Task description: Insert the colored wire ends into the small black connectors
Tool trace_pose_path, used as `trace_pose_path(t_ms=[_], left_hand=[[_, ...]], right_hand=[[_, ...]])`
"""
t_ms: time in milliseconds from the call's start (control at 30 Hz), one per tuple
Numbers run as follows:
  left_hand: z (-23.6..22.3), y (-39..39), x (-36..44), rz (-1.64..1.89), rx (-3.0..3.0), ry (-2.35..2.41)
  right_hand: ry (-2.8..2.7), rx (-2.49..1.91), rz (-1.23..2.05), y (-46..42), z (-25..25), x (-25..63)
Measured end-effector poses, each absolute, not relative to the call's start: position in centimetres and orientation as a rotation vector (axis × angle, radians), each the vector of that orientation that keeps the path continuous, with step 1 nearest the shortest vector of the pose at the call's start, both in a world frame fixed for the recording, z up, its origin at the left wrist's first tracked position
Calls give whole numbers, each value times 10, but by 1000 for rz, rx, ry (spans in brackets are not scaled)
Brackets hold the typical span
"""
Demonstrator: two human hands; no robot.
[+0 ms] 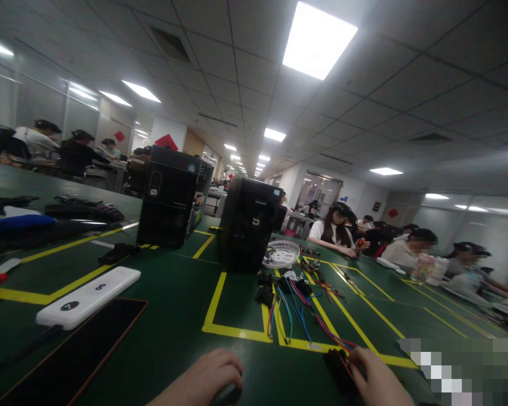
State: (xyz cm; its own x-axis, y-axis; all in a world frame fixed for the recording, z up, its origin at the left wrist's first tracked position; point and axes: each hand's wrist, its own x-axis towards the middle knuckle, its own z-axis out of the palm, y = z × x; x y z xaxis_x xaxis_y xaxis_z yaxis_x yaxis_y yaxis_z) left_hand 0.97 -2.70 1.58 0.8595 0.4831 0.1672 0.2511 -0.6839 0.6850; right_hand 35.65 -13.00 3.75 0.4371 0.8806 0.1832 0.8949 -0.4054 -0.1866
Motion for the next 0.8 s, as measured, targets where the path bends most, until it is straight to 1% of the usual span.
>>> trace_pose_path(t_ms=[200, 367, 567, 800], left_hand=[[12, -28, 9, 491, 2312, 545], [13, -28, 9, 476, 2312, 539], [13, -30, 7, 473, 2299, 563], [21, -34, 8, 463, 2275, 555]], right_hand=[[-1579, -2386, -80, -129, 26, 368], [-1635, -2327, -23, -125, 27, 363], [-1757, -2182, 7, -118, 30, 319], [-2036, -1883, 58, -110, 26, 258]])
